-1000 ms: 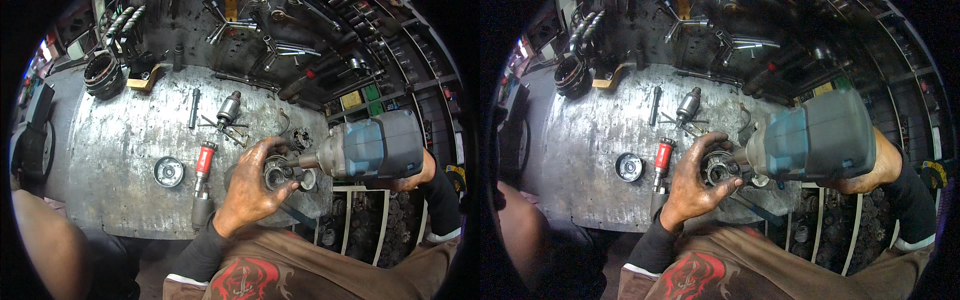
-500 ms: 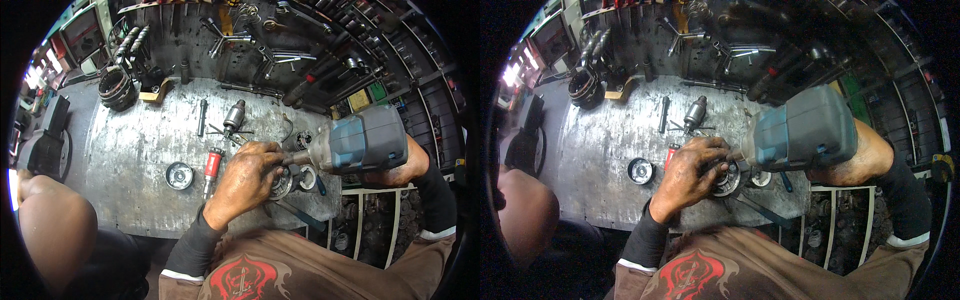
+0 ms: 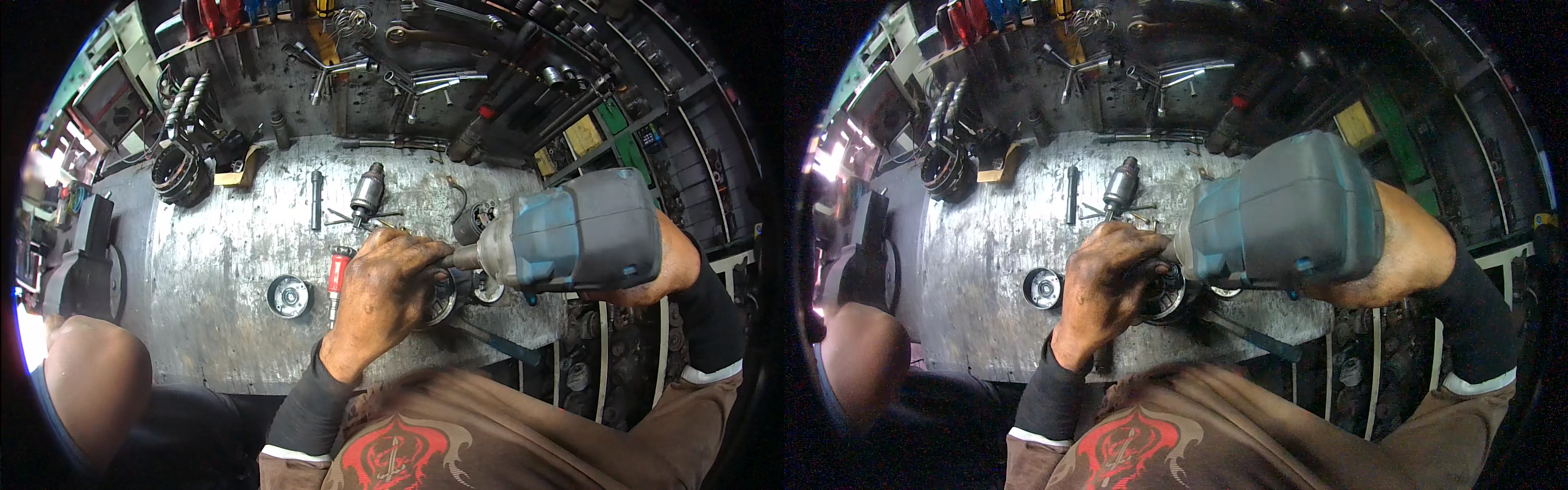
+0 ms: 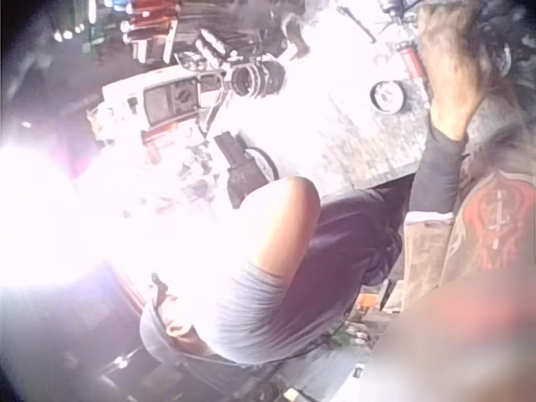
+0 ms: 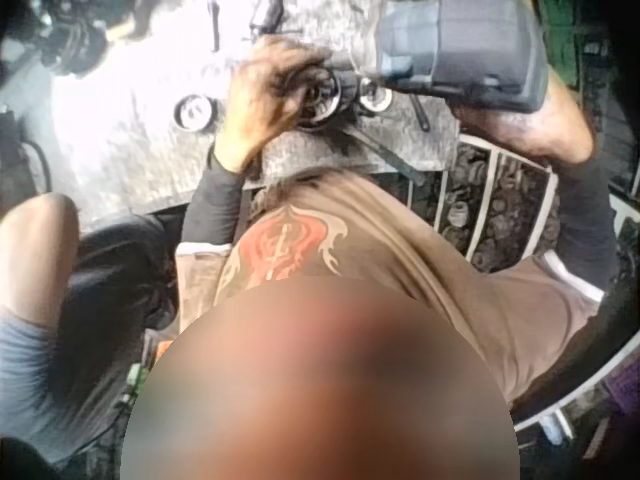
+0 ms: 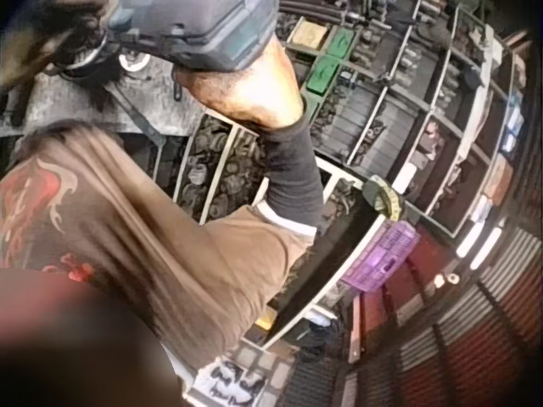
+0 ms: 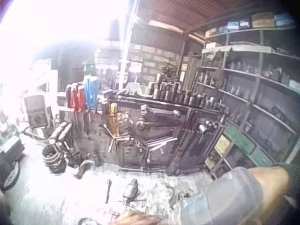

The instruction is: The person assembles a mechanical component on a workbench, using a cordless impact driver and a screwdriver to fasten screws into a circular metal housing. They handle multiple small parts, including washers and a metal band, and repeatedly tighten and adjust the assembly.

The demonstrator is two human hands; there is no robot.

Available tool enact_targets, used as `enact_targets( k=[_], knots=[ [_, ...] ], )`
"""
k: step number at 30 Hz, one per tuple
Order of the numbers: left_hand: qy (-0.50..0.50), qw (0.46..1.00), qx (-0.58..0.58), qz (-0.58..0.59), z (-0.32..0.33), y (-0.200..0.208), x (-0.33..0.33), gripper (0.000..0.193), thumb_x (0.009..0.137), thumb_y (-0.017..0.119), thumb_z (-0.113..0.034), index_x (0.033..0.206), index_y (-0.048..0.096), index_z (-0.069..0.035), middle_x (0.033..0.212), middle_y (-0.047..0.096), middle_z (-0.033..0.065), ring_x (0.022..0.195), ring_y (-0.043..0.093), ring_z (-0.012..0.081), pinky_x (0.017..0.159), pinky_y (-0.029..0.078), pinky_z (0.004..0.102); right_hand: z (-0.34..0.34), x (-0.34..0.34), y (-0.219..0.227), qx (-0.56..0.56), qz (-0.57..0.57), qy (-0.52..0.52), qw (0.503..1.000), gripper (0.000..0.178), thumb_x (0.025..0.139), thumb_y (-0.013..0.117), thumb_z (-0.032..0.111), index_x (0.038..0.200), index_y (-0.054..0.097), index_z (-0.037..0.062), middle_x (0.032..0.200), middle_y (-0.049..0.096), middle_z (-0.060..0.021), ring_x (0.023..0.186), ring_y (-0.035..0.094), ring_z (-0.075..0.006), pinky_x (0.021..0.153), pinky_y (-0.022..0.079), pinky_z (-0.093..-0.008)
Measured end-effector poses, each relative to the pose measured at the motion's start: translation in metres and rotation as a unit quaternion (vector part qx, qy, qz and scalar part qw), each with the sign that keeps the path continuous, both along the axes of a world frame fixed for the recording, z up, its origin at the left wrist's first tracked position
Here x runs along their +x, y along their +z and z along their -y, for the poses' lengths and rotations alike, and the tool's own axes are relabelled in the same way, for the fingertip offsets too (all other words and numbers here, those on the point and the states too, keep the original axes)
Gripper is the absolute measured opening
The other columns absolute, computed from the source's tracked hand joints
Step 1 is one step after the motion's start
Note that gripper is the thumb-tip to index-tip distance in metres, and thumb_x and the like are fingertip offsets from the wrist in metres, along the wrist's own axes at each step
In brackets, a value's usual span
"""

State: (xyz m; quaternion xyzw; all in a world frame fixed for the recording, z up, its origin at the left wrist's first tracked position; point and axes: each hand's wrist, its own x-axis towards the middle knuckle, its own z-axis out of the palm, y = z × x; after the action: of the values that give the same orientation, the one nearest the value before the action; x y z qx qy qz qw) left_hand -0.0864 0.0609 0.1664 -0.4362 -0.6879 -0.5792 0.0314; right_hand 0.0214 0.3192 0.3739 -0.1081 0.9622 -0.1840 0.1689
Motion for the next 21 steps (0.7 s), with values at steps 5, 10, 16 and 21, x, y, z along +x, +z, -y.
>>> enact_targets(
  k=[5,10,16,21],
  knots=[
    [0.024,0.999,-0.016,0.014,0.0,-0.003,0.002,0.027,0.083,0.078,-0.002,0.109,0.077,-0.004,0.096,0.076,0.0123,0.093,0.071,0.0312,0.084,0.055,0.0405,-0.016,0.016,0.001,-0.077,0.001,-0.032,0.997,0.066,0.067,0.093,0.024,0.127,0.07,0.0059,0.123,0.072,-0.0138,0.111,0.07,-0.0291,0.097,0.056,-0.0428],
    [0.0,0.958,0.041,0.285,0.002,-0.005,0.002,0.023,0.09,0.075,-0.001,0.113,0.077,0.0,0.102,0.079,0.0096,0.095,0.073,0.0173,0.086,0.057,0.0313,-0.032,0.047,-0.01,-0.062,-0.03,-0.081,0.994,0.06,0.07,0.092,0.019,0.125,0.071,0.0055,0.12,0.073,-0.0123,0.108,0.071,-0.0272,0.095,0.057,-0.0416],
    [0.002,0.926,0.09,0.366,0.01,-0.005,0.01,0.022,0.092,0.074,0.001,0.113,0.077,0.003,0.107,0.077,0.0101,0.1,0.07,0.015,0.091,0.057,0.0301,-0.06,0.105,-0.036,-0.096,-0.096,-0.279,0.951,0.052,0.075,0.09,0.014,0.122,0.072,0.005,0.117,0.074,-0.0106,0.104,0.071,-0.0248,0.093,0.058,-0.0403],
    [0.068,0.932,0.096,0.343,0.009,0.001,0.015,0.019,0.101,0.065,-0.004,0.118,0.072,0.002,0.1,0.072,0.0047,0.086,0.064,0.0119,0.081,0.054,0.0273,-0.114,0.124,-0.115,-0.234,-0.275,-0.406,0.839,0.046,0.077,0.087,0.004,0.12,0.072,0.0045,0.107,0.073,-0.0072,0.092,0.068,-0.021,0.084,0.057,-0.0374]
  ],
)
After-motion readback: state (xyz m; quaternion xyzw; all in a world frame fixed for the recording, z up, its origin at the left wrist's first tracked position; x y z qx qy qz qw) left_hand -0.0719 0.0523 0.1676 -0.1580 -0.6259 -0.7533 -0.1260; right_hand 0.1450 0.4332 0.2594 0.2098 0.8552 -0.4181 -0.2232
